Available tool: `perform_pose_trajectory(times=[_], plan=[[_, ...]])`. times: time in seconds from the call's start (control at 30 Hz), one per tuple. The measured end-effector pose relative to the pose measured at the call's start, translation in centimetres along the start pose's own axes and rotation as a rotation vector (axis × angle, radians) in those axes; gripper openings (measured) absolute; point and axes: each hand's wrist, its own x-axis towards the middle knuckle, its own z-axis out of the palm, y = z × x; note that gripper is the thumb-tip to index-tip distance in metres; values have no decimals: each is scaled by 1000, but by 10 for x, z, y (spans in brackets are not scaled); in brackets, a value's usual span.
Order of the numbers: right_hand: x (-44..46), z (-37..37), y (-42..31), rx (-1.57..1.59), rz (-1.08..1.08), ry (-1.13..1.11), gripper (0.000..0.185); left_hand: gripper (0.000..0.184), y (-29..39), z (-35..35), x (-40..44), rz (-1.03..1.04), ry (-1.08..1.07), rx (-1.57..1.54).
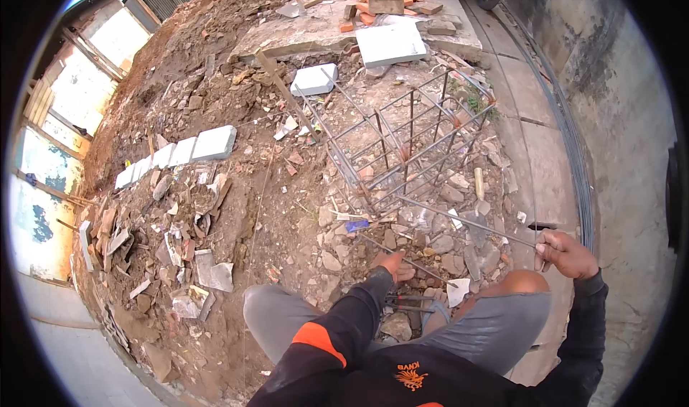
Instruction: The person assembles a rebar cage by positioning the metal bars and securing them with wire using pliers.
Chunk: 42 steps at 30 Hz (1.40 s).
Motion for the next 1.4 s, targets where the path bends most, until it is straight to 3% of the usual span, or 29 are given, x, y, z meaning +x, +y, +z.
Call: perform_pose_trajectory(times=[0.07, 0.17, 0.23, 0.3, 0.4, 0.53, 0.67, 0.83, 1.0, 1.07, 1.1, 1.13, 1.27, 1.33, 1.4], plan=[[27, 18, 9, 40, -65, -14, 23, 52, 32, -12, -29, 238, 156, 58], [82, 46, 33, 74, -152, -61, 25, 56, 114, -41, -80, 832, 324, -85], [121, 74, 36, 143, -219, -79, 25, 63, 179, -27, -130, 987, 312, -247], [171, 112, 44, 172, -337, -54, 25, 66, 221, -9, -166, 944, 70, -189], [213, 163, 12, 232, -382, -57, 26, 62, 222, 22, -178, 932, -56, 6], [256, 204, -8, 267, -434, -22, 26, 44, 186, 34, -147, 998, -19, -148], [273, 212, -19, 345, -444, -5, 25, 44, 183, 61, -149, 1001, -23, -185], [256, 186, -14, 479, -374, 102, 29, 45, 145, 151, -182, 1012, 37, -277], [245, 156, 9, 359, -299, 143, 36, 51, 126, 155, -145, 1077, 74, -116], [214, 142, -21, 165, -56, 42, 39, 53, 128, 153, -154, 1109, 99, -109], [220, 136, -19, 59, -53, -37, 28, 47, 127, 147, -162, 1044, 90, -95], [226, 134, -20, 28, -48, -49, 28, 45, 126, 141, -166, 977, 79, -78], [232, 134, -38, 92, -51, -154, 22, 50, 117, 119, -132, 1115, -7, -193], [231, 139, -51, 48, -60, -143, 21, 55, 111, 106, -139, 982, -164, -519], [228, 146, -58, -147, -27, -284, 23, 57, 108, 95, -133, 924, -101, -645]])
